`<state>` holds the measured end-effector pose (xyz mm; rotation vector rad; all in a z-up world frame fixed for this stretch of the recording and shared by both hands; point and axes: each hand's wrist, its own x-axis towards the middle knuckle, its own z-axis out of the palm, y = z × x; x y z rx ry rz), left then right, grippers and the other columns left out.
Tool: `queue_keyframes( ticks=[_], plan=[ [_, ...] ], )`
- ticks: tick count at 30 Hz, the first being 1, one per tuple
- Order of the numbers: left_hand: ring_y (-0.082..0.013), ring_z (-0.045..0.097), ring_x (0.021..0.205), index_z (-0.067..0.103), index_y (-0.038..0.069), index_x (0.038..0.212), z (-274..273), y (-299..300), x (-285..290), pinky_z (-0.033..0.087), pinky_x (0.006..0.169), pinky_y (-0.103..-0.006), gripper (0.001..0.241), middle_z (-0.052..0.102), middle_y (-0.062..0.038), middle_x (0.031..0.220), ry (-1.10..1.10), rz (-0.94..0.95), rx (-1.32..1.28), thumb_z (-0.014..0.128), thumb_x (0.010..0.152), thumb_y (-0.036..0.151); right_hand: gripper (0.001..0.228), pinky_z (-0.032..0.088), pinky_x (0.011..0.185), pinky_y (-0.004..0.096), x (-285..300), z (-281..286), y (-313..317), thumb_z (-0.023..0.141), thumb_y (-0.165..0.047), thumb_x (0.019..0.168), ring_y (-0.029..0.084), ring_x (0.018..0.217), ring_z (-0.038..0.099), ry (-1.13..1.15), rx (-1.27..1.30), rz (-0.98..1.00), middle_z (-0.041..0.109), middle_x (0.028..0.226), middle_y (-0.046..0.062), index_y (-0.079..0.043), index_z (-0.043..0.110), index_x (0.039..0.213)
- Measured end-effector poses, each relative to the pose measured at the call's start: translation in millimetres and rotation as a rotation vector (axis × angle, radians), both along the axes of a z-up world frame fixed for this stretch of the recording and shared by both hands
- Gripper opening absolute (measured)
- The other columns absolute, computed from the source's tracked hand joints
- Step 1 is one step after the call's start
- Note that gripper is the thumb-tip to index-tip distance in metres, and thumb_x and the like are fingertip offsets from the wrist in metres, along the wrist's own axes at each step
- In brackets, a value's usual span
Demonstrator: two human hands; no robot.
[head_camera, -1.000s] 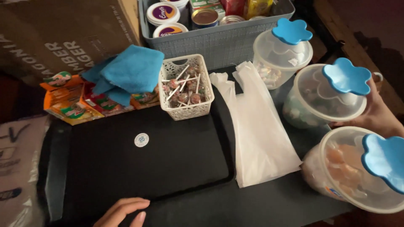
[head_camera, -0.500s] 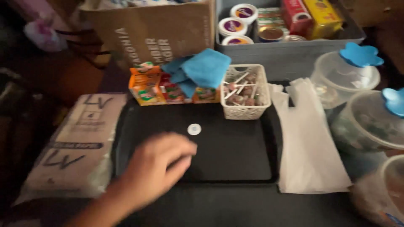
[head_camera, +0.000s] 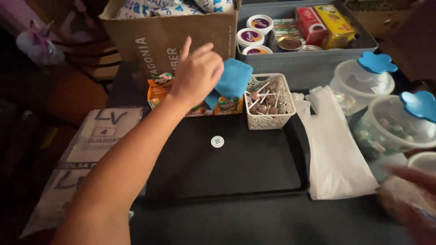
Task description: The person is packaging small green and orange candies into small plastic bags and then smoothing a blue cloth on a tray.
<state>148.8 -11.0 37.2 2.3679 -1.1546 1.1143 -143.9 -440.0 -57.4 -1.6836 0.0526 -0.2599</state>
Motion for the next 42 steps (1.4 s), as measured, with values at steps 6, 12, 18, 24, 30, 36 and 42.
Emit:
queue_keyframes(
  ticks=[6, 12, 18, 24, 30, 36, 42],
  plan=[
    [-0.0236, 0.059, 0.065, 0.068, 0.007, 0.074, 65, 2, -28, 0.042, 0.094, -0.0514, 0.023, 0.06, -0.007, 0.065, -0.328, -0.078, -0.037, 0.061, 0.091, -0.008, 0.041, 0.046, 0.086, 0.036, 118, 102, 206, 0.062, -0.008, 0.081, 0.022, 0.103, 0.062, -0.459, -0.916, 0.096, 0.065, 0.109, 0.007, -0.008, 0.054, 0.121],
    [-0.0349, 0.042, 0.125, 0.071, 0.02, 0.103, -29, 12, 23, 0.019, 0.105, -0.0664, 0.036, 0.056, -0.012, 0.124, -0.037, 0.062, 0.271, 0.072, 0.068, 0.015, 0.04, 0.051, 0.068, 0.03, 180, 85, 263, 0.063, -0.004, 0.078, 0.018, 0.078, 0.067, -0.361, -0.682, 0.301, 0.066, 0.098, 0.008, -0.01, 0.054, 0.116],
    [-0.0319, 0.06, 0.065, 0.057, 0.011, 0.088, 49, -14, -14, 0.042, 0.061, -0.0421, 0.015, 0.065, -0.008, 0.076, -0.111, 0.056, 0.015, 0.066, 0.076, 0.013, 0.072, 0.048, 0.065, 0.056, 210, 123, 260, 0.077, -0.034, 0.076, 0.04, 0.104, 0.05, -0.427, -0.927, -0.078, 0.038, 0.122, 0.018, -0.005, 0.036, 0.127],
    [-0.0346, 0.064, 0.062, 0.062, 0.019, 0.078, 133, 9, -82, 0.045, 0.043, -0.0483, 0.016, 0.065, -0.007, 0.066, -0.036, 0.144, 0.025, 0.076, 0.072, 0.024, 0.036, 0.047, 0.067, 0.042, 204, 191, 241, 0.063, 0.001, 0.069, 0.028, 0.081, 0.06, -0.801, -1.167, -0.009, 0.06, 0.095, 0.013, -0.004, 0.066, 0.105],
    [-0.0187, 0.051, 0.045, 0.056, 0.018, 0.051, 129, 52, -120, 0.035, 0.042, -0.0398, 0.024, 0.046, 0.001, 0.045, 0.179, 0.084, 0.074, 0.059, 0.075, 0.015, 0.02, 0.037, 0.048, 0.033, 173, 209, 248, 0.045, -0.001, 0.082, 0.017, 0.053, 0.049, -0.379, -1.044, 0.191, 0.056, 0.062, 0.004, -0.01, 0.062, 0.078],
    [-0.0154, 0.054, 0.06, 0.057, 0.01, 0.076, 111, 65, -147, 0.037, 0.056, -0.0353, 0.015, 0.058, -0.003, 0.064, 0.449, -0.017, -0.158, 0.052, 0.089, 0.014, 0.071, 0.049, 0.082, 0.034, 134, 199, 282, 0.044, -0.048, 0.085, 0.021, 0.101, 0.053, -0.503, -0.644, 0.707, 0.05, 0.113, 0.015, 0.0, 0.029, 0.136],
    [-0.0386, 0.062, 0.059, 0.053, 0.01, 0.086, 124, 55, -173, 0.04, 0.041, -0.0507, 0.015, 0.063, -0.012, 0.064, 0.035, 0.15, -0.045, 0.065, 0.092, 0.017, 0.042, 0.035, 0.049, 0.06, 146, 175, 315, 0.051, -0.006, 0.066, 0.054, 0.062, 0.052, -0.59, -1.042, 0.204, 0.056, 0.073, 0.024, -0.006, 0.036, 0.106]
  ],
)
